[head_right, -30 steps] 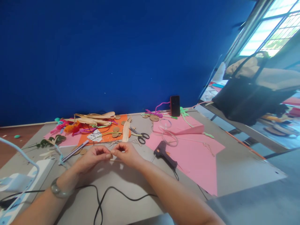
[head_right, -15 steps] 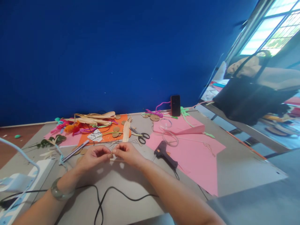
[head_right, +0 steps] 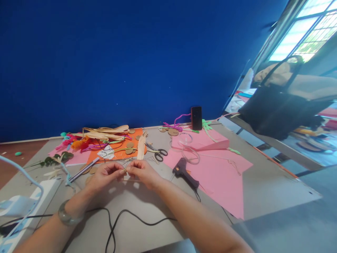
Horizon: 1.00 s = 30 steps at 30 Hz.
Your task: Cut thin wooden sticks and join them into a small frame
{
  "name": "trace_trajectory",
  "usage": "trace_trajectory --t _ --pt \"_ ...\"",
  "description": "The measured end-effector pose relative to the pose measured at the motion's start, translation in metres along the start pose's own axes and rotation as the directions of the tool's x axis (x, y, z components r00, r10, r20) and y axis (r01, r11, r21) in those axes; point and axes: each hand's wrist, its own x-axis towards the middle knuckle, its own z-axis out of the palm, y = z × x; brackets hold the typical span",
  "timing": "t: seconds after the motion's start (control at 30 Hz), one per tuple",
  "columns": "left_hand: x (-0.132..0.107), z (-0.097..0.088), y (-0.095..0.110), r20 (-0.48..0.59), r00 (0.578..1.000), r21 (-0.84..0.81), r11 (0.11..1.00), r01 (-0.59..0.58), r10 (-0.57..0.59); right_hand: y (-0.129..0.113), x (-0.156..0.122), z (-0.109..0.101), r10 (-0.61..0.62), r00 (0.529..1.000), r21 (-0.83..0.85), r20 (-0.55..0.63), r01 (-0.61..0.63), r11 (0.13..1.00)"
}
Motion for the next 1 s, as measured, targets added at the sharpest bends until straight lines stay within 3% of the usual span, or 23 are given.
trace_trajectory --t 0.53,0.7,0.87,1.0 --pt "-0.0001 0.0028 -0.0039 -0.092 0.995 0.02 0.999 -0.036 0.038 0.0084 0.004 -0.0007 0.145 0.989 0.174 0.027 -0.148 0.974" --pt "-0.0005 0.0066 -0.0023 -0.195 0.978 0.043 0.997 -0.062 0.07 0.0068 0.0031 -0.0008 0.152 0.988 0.173 0.004 -0.151 0.973" --pt "-0.0007 0.0077 -0.0045 -0.237 0.966 0.051 0.995 -0.091 0.1 0.0079 0.003 -0.0009 0.115 0.993 0.132 0.008 -0.115 0.985" --pt "-0.0007 0.0061 -0.0077 -0.242 0.961 0.075 0.99 -0.121 0.136 0.005 0.0009 0.0007 0.015 0.998 -0.013 -0.059 -0.016 1.0"
